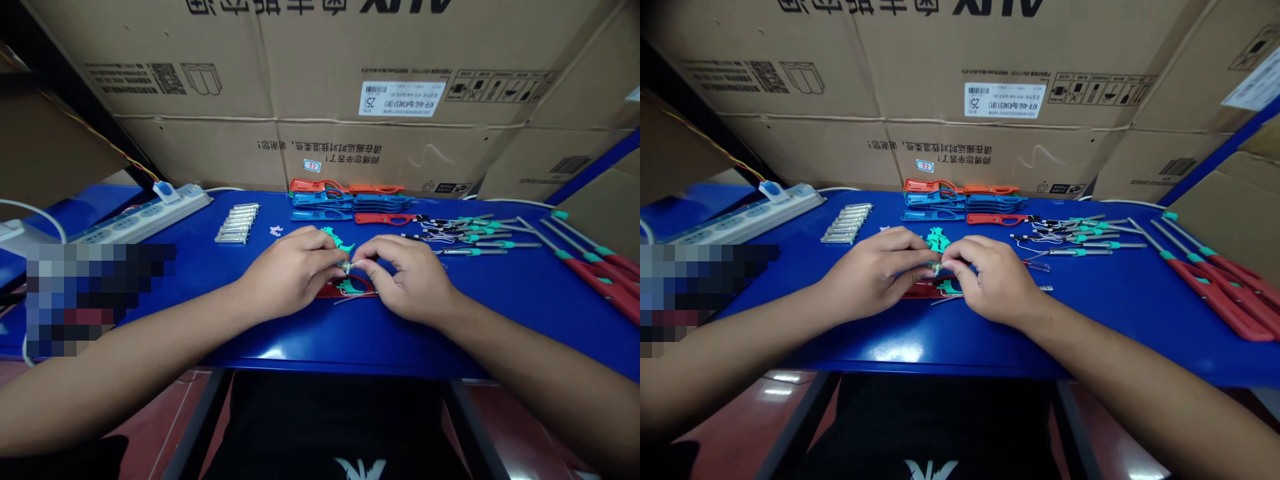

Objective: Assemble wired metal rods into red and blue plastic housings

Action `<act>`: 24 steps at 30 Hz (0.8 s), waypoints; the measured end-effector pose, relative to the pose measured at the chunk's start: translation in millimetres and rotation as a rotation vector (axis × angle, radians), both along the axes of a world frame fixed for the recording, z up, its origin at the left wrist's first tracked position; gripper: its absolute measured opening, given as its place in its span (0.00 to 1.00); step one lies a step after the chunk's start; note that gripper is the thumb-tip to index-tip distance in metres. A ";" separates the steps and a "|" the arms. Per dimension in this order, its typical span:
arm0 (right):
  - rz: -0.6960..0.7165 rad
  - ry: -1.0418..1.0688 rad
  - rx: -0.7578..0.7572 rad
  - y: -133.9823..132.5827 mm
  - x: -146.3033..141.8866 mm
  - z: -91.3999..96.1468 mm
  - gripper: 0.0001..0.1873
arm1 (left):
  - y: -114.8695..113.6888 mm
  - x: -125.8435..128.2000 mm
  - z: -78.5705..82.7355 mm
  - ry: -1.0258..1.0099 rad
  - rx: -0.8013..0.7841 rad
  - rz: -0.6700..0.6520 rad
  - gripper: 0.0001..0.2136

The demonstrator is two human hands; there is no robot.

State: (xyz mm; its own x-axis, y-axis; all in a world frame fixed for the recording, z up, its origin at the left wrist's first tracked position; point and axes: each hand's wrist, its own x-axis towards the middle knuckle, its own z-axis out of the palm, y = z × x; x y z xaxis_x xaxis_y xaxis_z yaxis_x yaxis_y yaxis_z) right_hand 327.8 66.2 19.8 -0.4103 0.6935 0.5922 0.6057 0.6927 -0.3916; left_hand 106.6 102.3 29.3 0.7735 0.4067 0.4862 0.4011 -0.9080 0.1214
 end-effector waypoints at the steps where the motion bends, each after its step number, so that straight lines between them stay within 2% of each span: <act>1: -0.008 0.002 0.011 -0.4 -0.3 0.7 0.05 | -0.2 0.0 0.7 -0.004 0.011 0.000 0.10; 11: -0.002 -0.008 0.036 -2.0 0.6 1.5 0.06 | -5.4 0.6 3.2 0.019 0.048 0.019 0.10; 16: 0.078 0.028 -0.024 -4.9 -2.0 4.0 0.06 | -15.6 2.8 2.4 -0.026 0.103 0.035 0.09; 24: 0.093 0.082 -0.067 -8.6 -6.1 1.5 0.07 | -24.4 2.7 4.9 0.007 -0.004 0.065 0.09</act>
State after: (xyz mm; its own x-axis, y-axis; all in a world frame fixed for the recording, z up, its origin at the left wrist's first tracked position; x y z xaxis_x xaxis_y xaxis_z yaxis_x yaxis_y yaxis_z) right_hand 321.7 57.6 21.3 -0.4265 0.6942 0.5799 0.5044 0.7147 -0.4846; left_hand 109.3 78.0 34.2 0.7491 0.4579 0.4788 0.4600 -0.8796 0.1215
